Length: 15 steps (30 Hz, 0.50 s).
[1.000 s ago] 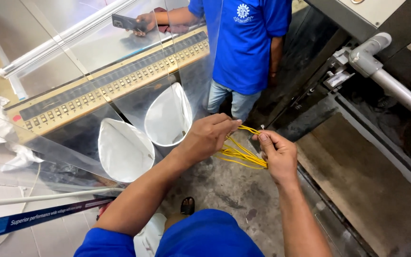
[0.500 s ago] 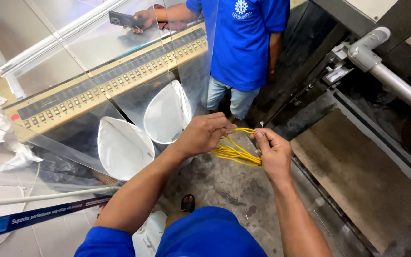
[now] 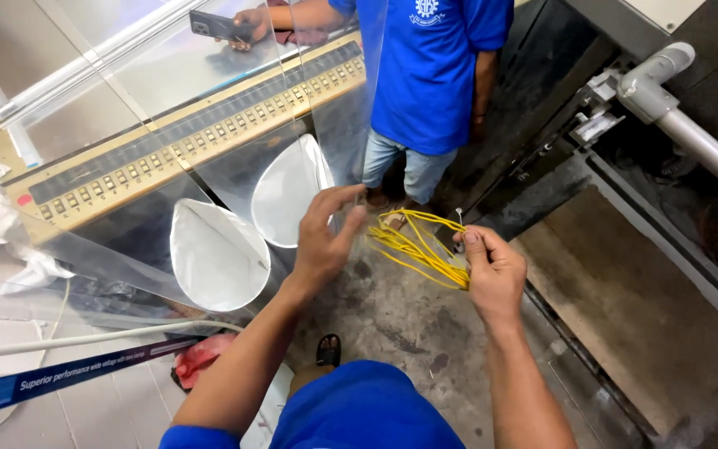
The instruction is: Coiling and inspecting a length of yellow wire on a workshop floor.
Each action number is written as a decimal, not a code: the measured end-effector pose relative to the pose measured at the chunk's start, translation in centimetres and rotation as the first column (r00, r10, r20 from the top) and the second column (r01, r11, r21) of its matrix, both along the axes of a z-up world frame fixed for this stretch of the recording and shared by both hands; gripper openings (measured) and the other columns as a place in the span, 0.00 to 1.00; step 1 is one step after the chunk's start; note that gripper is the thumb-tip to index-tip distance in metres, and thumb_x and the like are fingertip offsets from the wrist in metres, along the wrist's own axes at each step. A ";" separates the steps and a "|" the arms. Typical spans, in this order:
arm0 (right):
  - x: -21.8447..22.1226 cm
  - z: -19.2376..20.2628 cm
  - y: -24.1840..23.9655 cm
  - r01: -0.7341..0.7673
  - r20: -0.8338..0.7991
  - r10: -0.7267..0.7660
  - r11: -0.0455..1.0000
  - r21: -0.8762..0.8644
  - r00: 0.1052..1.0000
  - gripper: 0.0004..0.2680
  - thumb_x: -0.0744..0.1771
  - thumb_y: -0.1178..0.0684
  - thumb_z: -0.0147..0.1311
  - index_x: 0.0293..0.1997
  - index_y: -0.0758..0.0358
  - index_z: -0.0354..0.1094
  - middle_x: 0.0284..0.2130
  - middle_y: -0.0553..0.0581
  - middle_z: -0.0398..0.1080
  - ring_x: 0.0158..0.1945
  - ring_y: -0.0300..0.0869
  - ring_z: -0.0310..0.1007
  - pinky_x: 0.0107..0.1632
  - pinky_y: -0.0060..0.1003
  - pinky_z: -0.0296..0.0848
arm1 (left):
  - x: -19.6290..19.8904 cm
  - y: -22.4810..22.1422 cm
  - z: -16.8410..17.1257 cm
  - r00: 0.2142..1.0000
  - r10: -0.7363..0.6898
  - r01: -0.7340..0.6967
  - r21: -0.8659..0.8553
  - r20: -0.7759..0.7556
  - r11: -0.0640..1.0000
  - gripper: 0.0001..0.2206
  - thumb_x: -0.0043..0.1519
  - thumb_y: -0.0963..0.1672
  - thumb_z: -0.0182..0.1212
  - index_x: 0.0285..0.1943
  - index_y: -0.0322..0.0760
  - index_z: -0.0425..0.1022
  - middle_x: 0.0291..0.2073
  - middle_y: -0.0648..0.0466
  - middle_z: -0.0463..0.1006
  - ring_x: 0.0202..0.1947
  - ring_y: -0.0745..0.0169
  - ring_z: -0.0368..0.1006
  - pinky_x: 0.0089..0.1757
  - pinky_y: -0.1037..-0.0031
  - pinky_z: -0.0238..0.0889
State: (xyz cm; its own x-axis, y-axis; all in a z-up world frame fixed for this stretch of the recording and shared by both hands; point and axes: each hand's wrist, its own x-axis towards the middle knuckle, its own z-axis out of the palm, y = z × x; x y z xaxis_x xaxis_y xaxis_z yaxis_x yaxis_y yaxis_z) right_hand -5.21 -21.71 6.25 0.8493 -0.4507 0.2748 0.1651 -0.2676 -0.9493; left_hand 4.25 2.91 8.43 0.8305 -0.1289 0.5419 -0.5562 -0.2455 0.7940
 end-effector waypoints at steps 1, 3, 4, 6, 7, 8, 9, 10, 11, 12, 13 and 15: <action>-0.1 0.0 -0.4 0.008 -0.002 -0.008 1.000 0.000 1.000 0.07 0.73 0.56 0.54 0.41 0.60 0.79 0.14 0.45 0.57 0.18 0.29 0.57 0.26 0.23 0.61 | -0.4 1.0 -0.9 1.000 -0.008 0.008 0.000 -0.002 1.000 0.14 0.68 0.47 0.65 0.62 0.46 0.81 0.48 0.52 0.82 0.50 0.55 0.79 0.53 0.67 0.72; -0.3 0.0 -1.1 0.105 0.021 -0.104 0.994 -0.030 0.994 0.06 0.74 0.57 0.54 0.42 0.60 0.79 0.17 0.48 0.62 0.21 0.31 0.57 0.29 0.27 0.62 | -1.3 3.0 -2.8 0.981 0.117 -0.108 0.066 -0.154 0.992 0.13 0.69 0.45 0.64 0.59 0.35 0.81 0.45 0.42 0.82 0.48 0.43 0.80 0.51 0.61 0.74; -0.3 -0.1 -1.5 0.107 0.016 -0.107 0.994 -0.029 0.994 0.06 0.74 0.57 0.54 0.42 0.60 0.79 0.17 0.48 0.62 0.21 0.31 0.57 0.29 0.27 0.62 | -1.6 4.4 -5.5 0.981 0.114 -0.105 0.068 -0.158 0.992 0.13 0.69 0.45 0.64 0.59 0.35 0.81 0.45 0.42 0.82 0.48 0.43 0.80 0.51 0.61 0.74; -0.4 -0.3 -2.3 0.149 0.039 -0.147 0.987 -0.065 0.988 0.06 0.74 0.56 0.54 0.44 0.59 0.78 0.16 0.47 0.57 0.22 0.31 0.56 0.28 0.25 0.59 | -2.5 7.1 -11.0 0.866 0.249 -0.031 0.451 -0.434 0.892 0.15 0.69 0.51 0.62 0.58 0.41 0.81 0.47 0.43 0.81 0.54 0.39 0.77 0.55 0.51 0.69; -0.5 0.5 -2.0 0.152 0.033 -0.151 0.986 -0.063 0.988 0.06 0.74 0.56 0.54 0.44 0.59 0.78 0.16 0.47 0.57 0.22 0.31 0.56 0.28 0.25 0.59 | -3.0 8.2 -16.3 0.864 0.248 -0.025 0.454 -0.438 0.891 0.15 0.69 0.51 0.62 0.58 0.41 0.81 0.47 0.43 0.81 0.54 0.39 0.77 0.55 0.51 0.69; -0.6 1.3 -1.8 0.177 0.037 -0.175 0.982 -0.062 0.984 0.06 0.75 0.57 0.53 0.44 0.60 0.78 0.15 0.47 0.57 0.21 0.31 0.56 0.28 0.26 0.59 | -4.0 9.9 -21.1 0.807 0.310 0.122 0.655 -0.502 0.745 0.18 0.68 0.54 0.61 0.60 0.44 0.80 0.50 0.43 0.81 0.55 0.39 0.77 0.56 0.51 0.70; -0.8 2.2 -1.6 0.201 0.040 -0.199 0.978 -0.061 0.979 0.07 0.75 0.57 0.53 0.44 0.60 0.78 0.15 0.47 0.56 0.21 0.32 0.55 0.28 0.27 0.59 | -5.4 12.1 -25.4 0.749 0.389 0.283 0.789 -0.537 0.546 0.22 0.66 0.57 0.61 0.63 0.47 0.78 0.52 0.42 0.80 0.56 0.38 0.77 0.56 0.52 0.72; -0.7 2.0 -1.8 0.208 0.034 -0.206 0.976 -0.061 0.978 0.07 0.75 0.57 0.53 0.44 0.60 0.78 0.15 0.47 0.56 0.21 0.32 0.55 0.28 0.27 0.59 | -7.5 13.7 -30.7 0.748 0.384 0.291 0.788 -0.541 0.543 0.22 0.66 0.57 0.61 0.63 0.47 0.78 0.52 0.42 0.80 0.56 0.38 0.77 0.56 0.52 0.72; -0.7 1.8 -1.9 0.204 -0.002 -0.204 0.978 -0.054 0.979 0.06 0.74 0.57 0.53 0.46 0.63 0.78 0.19 0.46 0.60 0.23 0.31 0.55 0.29 0.26 0.57 | -9.9 15.8 -35.2 0.726 0.324 0.359 0.736 -0.607 0.573 0.17 0.63 0.53 0.58 0.54 0.44 0.81 0.47 0.44 0.83 0.50 0.36 0.78 0.50 0.52 0.72; -0.6 1.6 -2.1 0.198 -0.036 -0.199 0.979 -0.047 0.979 0.06 0.74 0.57 0.53 0.47 0.66 0.77 0.24 0.45 0.64 0.25 0.30 0.55 0.30 0.26 0.56 | -12.3 18.1 -39.1 0.698 0.262 0.422 0.679 -0.666 0.601 0.15 0.61 0.50 0.56 0.45 0.41 0.84 0.43 0.46 0.86 0.43 0.35 0.80 0.45 0.53 0.72; -0.6 1.6 -2.1 0.202 -0.040 -0.204 0.978 -0.047 0.978 0.06 0.74 0.57 0.53 0.47 0.66 0.77 0.24 0.45 0.64 0.25 0.30 0.55 0.30 0.26 0.56 | -14.8 19.6 -41.2 0.696 0.259 0.428 0.677 -0.669 0.598 0.15 0.61 0.50 0.56 0.45 0.41 0.84 0.43 0.46 0.86 0.43 0.35 0.80 0.45 0.53 0.72; -0.3 1.5 -2.0 0.195 -0.027 -0.196 0.980 -0.036 0.980 0.07 0.74 0.56 0.53 0.48 0.67 0.77 0.25 0.44 0.64 0.26 0.30 0.55 0.30 0.26 0.55 | -19.6 23.1 -45.1 0.310 0.453 0.514 0.548 -0.836 0.660 0.20 0.61 0.53 0.56 0.58 0.48 0.82 0.55 0.54 0.85 0.56 0.53 0.80 0.55 0.67 0.73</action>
